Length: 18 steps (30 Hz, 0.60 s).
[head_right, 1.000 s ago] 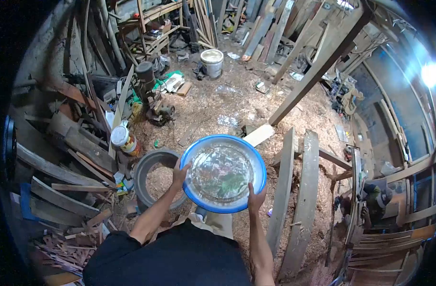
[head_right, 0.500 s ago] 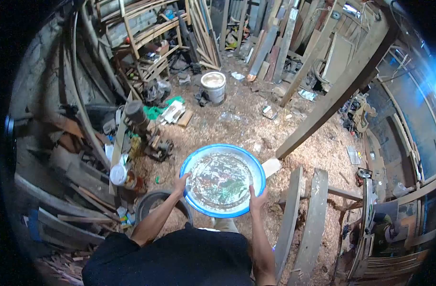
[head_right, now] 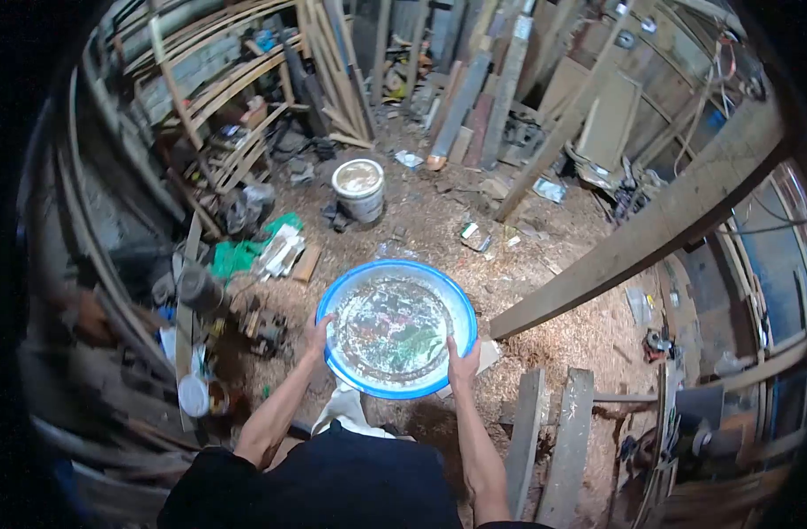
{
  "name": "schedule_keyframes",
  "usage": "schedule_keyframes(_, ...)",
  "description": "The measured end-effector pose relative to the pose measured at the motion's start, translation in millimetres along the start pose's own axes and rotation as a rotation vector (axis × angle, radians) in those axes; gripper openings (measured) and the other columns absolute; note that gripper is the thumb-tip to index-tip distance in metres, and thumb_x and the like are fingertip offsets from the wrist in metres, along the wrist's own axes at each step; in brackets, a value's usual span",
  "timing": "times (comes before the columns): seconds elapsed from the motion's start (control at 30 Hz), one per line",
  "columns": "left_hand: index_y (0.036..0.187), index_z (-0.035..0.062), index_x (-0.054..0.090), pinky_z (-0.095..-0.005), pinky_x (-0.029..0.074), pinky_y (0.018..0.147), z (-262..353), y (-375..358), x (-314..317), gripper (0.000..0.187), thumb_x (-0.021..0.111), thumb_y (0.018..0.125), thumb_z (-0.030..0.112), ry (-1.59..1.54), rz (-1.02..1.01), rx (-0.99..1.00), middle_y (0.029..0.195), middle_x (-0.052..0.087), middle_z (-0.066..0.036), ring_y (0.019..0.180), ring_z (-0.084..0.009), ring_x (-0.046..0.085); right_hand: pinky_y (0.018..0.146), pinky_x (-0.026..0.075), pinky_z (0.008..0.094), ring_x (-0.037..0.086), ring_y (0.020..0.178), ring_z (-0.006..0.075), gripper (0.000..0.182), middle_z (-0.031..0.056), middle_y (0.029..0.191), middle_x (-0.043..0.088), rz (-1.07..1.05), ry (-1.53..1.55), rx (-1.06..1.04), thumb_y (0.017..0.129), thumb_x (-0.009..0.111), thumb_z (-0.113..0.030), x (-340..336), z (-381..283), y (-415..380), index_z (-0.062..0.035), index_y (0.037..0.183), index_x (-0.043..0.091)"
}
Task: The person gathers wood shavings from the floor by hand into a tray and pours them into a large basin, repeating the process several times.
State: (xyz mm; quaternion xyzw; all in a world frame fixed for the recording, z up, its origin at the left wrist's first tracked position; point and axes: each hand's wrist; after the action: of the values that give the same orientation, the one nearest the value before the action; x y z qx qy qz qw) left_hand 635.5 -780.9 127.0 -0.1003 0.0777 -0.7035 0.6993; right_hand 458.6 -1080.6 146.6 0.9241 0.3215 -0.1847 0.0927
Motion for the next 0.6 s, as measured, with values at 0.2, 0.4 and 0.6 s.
schedule_keyframes(0.2,0.133,0.0025,0.052,-0.0351,0.044,0.099,30.6,175.5,79.0,0.05,0.062,0.087,0.019,0.024,-0.27,0.053,0.124,0.062,-0.012,0.112,-0.0223,0.059,0.1,0.044,0.0385,0.058,0.116,0.0304,0.066,0.0212,0.124,0.061,0.226,0.062,0.107,0.086,0.075,-0.034,54.3,-65.7,97.4,0.0025,0.133,0.047)
schedule_keyframes(0.4,0.137,0.0001,0.049,-0.0352,0.041,0.101,105.4,284.5,154.5,0.057,0.064,0.086,0.021,0.124,-0.464,0.092,0.128,0.06,-0.013,0.116,-0.0231,0.057,0.104,0.041,0.0396,0.053,0.123,0.0339,0.081,0.0245,0.133,0.054,0.41,0.083,0.221,0.085,0.075,-0.041,101.9,-80.8,159.8,0.0061,0.141,0.04)
schedule_keyframes(0.6,0.137,0.0008,0.05,-0.0349,0.042,0.101,118.3,365.0,232.6,0.057,0.067,0.086,0.02,0.069,-0.533,0.023,0.13,0.06,-0.014,0.116,-0.0235,0.058,0.103,0.04,0.0399,0.051,0.126,0.0332,0.085,0.0261,0.136,0.052,0.477,0.04,0.213,0.086,0.073,-0.043,128.2,-48.2,233.4,0.0079,0.143,0.037)
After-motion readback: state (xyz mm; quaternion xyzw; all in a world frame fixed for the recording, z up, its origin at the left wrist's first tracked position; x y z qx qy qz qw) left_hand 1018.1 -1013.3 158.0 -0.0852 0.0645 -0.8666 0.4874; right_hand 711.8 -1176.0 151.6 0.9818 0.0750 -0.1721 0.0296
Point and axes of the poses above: each hand's wrist, its own y-axis towards the middle knuckle, its own x-axis out of the palm, z = x × y
